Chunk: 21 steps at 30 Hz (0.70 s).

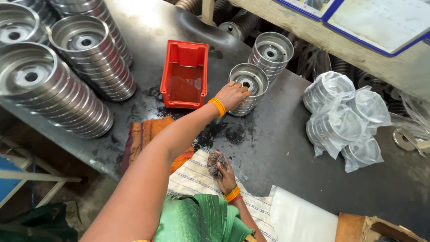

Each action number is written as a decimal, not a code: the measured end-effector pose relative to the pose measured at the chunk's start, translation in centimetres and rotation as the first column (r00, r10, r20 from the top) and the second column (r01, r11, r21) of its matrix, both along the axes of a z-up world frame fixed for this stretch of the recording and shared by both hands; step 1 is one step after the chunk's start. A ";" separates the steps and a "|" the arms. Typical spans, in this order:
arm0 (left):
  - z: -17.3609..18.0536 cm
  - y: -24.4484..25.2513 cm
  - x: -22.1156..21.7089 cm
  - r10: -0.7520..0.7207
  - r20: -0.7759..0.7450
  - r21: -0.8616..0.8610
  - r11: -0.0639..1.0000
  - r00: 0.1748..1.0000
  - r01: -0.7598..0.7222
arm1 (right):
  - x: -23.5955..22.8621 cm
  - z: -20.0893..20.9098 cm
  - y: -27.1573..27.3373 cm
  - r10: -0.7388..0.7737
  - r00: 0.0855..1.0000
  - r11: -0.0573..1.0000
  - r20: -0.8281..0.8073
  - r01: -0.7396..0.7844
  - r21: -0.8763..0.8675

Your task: The person repeatedly picks up small cylindrical metal parts from a stack, wipes each with a dark cloth, and places them into a red bin. The process is continuous and repetitive throughout the clip.

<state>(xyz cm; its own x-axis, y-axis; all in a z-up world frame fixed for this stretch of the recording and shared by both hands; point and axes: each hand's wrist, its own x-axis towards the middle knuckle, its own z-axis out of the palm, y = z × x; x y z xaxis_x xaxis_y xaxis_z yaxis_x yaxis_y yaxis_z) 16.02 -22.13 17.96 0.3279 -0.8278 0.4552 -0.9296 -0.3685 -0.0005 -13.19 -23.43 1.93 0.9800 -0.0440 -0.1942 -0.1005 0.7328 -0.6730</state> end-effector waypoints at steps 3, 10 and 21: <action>-0.4 -0.5 -0.2 0.002 -0.011 -0.023 1.000 1.000 -0.002 | 0.5 -0.2 -0.3 -0.044 0.999 0.982 0.000 0.043 0.186; 7.0 11.3 -1.4 0.167 -0.232 -0.237 0.946 0.958 -0.222 | 7.3 5.5 -1.1 -0.026 1.000 0.957 0.002 0.026 -0.289; 8.4 37.1 9.1 0.949 -0.063 0.078 0.313 0.308 -0.947 | 35.9 6.6 7.5 0.446 0.895 -0.457 0.017 0.244 -0.855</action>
